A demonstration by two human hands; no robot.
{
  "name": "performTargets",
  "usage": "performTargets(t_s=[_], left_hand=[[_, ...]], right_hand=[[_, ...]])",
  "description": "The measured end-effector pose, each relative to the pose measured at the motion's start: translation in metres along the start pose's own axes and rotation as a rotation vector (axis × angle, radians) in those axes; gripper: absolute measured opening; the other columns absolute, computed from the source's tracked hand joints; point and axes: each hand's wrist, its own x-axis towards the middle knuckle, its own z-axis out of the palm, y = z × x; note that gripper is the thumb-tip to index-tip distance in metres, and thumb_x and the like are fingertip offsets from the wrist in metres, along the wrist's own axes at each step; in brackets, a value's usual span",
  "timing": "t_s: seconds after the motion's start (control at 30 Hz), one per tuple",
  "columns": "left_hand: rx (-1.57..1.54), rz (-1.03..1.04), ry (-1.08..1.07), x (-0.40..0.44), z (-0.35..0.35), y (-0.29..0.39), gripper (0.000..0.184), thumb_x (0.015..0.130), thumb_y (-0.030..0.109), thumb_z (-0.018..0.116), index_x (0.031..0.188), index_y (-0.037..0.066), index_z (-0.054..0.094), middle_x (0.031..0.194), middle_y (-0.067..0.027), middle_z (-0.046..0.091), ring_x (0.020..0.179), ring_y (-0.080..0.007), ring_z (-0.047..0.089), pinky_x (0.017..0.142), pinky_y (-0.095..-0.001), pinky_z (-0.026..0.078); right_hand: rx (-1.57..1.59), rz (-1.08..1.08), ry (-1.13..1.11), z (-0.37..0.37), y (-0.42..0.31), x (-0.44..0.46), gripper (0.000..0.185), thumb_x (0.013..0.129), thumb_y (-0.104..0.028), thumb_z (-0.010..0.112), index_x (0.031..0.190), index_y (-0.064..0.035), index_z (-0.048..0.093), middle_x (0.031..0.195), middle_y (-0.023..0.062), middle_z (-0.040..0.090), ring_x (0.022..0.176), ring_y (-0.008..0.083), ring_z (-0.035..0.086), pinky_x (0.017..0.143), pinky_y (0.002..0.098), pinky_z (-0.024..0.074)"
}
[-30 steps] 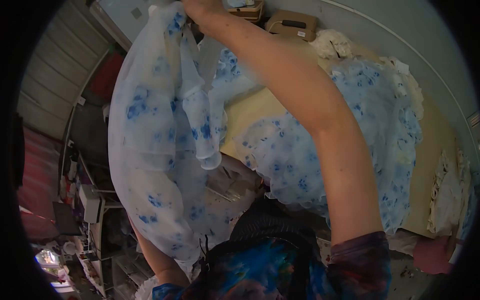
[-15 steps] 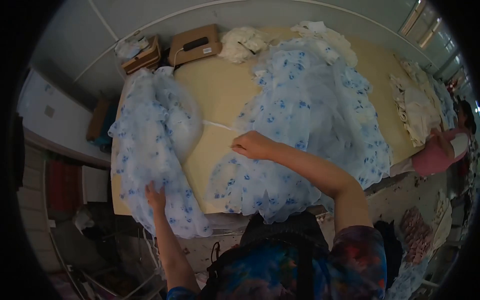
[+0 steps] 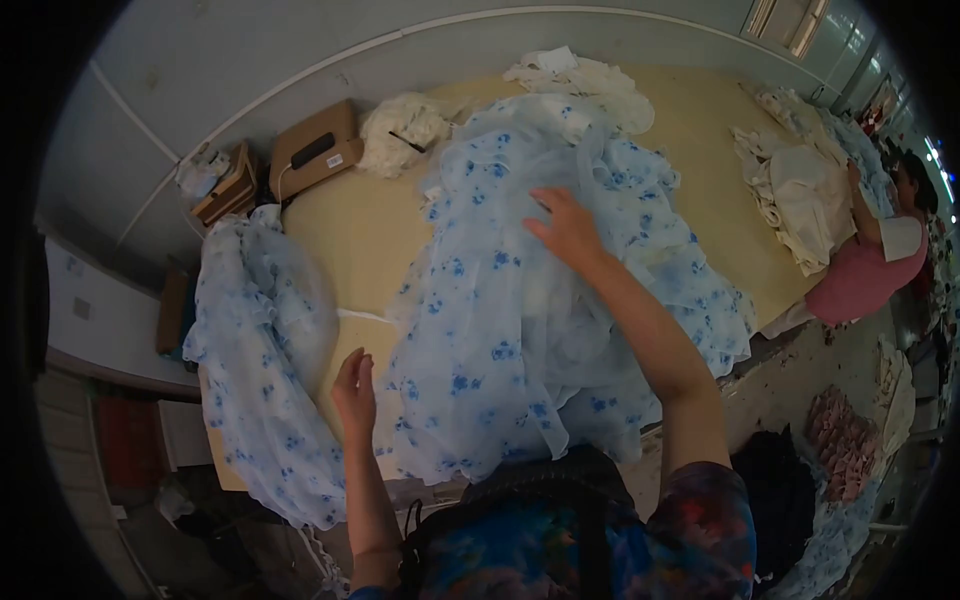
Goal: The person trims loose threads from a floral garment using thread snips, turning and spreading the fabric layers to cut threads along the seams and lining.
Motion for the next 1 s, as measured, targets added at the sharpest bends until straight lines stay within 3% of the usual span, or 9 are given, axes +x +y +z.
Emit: performTargets(t_s=[0.07,0.23,0.33,0.43,0.5,0.6,0.8,0.93,1.0], left_hand=[[-0.046,0.089,0.014,0.008,0.062,0.035,0.041,0.095,0.018,0.067,0.130,-0.003,0.060,0.112,-0.0215,0.070,0.103,-0.0312,0.068,0.092,-0.0395,0.052],[0.215,0.187,-0.163,0.010,0.123,0.065,0.017,0.088,0.011,0.071,0.091,-0.003,0.063,0.076,-0.0226,0.062,0.072,-0.0373,0.063,0.065,-0.0403,0.049],[0.122,0.033,-0.148,-0.025,0.099,0.096,0.019,0.086,0.007,0.071,0.075,-0.002,0.059,0.067,-0.0208,0.055,0.062,-0.0371,0.058,0.057,-0.0408,0.044],[0.195,0.103,-0.573,-0.073,0.083,0.119,0.008,0.081,0.003,0.070,0.081,-0.001,0.064,0.075,-0.0202,0.062,0.071,-0.0375,0.064,0.062,-0.0403,0.049],[0.211,0.188,-0.723,-0.105,0.098,0.109,0.005,0.082,0.004,0.066,0.086,0.002,0.068,0.080,-0.0198,0.066,0.077,-0.0391,0.067,0.067,-0.0446,0.053],[0.352,0.180,-0.760,-0.138,0.127,0.091,0.008,0.082,0.005,0.062,0.084,0.003,0.069,0.079,-0.0201,0.067,0.074,-0.0401,0.066,0.068,-0.0462,0.054],[0.402,0.188,-0.808,-0.142,0.162,0.077,0.009,0.080,0.005,0.061,0.083,0.002,0.069,0.077,-0.0209,0.068,0.073,-0.0409,0.067,0.068,-0.0470,0.054],[0.406,0.146,-0.708,-0.133,0.146,0.077,0.015,0.081,0.005,0.058,0.088,0.002,0.070,0.087,-0.0216,0.069,0.083,-0.0375,0.068,0.073,-0.0442,0.055],[0.237,0.038,-0.517,-0.121,0.136,0.079,0.017,0.084,0.007,0.061,0.097,0.003,0.072,0.094,-0.0221,0.070,0.088,-0.0353,0.069,0.077,-0.0429,0.055]], right_hand=[[-0.086,-0.092,-0.198,0.031,0.010,0.025,0.025,0.086,-0.018,0.072,0.107,-0.0051,0.071,0.106,0.0157,0.069,0.101,0.0352,0.065,0.086,0.0430,0.0523],[-0.065,-0.236,-0.575,0.019,0.116,0.072,0.018,0.087,-0.014,0.068,0.102,-0.0039,0.070,0.100,0.0143,0.069,0.098,0.0348,0.065,0.085,0.0437,0.0513],[0.101,0.026,-0.139,-0.083,0.186,0.108,0.021,0.090,-0.019,0.066,0.099,-0.0008,0.069,0.092,0.0170,0.071,0.085,0.0307,0.069,0.076,0.0384,0.0524],[-0.644,0.376,0.138,-0.161,0.314,0.123,0.017,0.092,-0.016,0.061,0.094,-0.0007,0.069,0.092,0.0174,0.072,0.088,0.0373,0.069,0.078,0.0444,0.0541],[-0.706,0.248,0.391,-0.185,0.305,0.110,0.017,0.091,-0.015,0.062,0.096,-0.0010,0.070,0.093,0.0168,0.072,0.088,0.0364,0.069,0.077,0.0442,0.0539],[-0.161,0.114,0.362,-0.171,0.228,0.103,0.018,0.090,-0.016,0.066,0.100,-0.0013,0.070,0.096,0.0154,0.072,0.089,0.0343,0.069,0.078,0.0425,0.0540],[0.076,-0.204,0.017,-0.061,0.130,0.117,0.024,0.085,-0.023,0.075,0.100,-0.0050,0.072,0.102,0.0154,0.071,0.099,0.0348,0.067,0.087,0.0437,0.0532],[-0.345,0.137,-0.694,-0.011,0.133,0.123,0.025,0.086,-0.024,0.072,0.099,-0.0027,0.072,0.103,0.0207,0.070,0.115,0.0364,0.060,0.096,0.0432,0.0487],[0.045,0.139,-0.714,-0.004,0.091,0.082,0.030,0.086,-0.027,0.071,0.100,0.0000,0.072,0.106,0.0268,0.068,0.124,0.0320,0.056,0.101,0.0410,0.0447]])
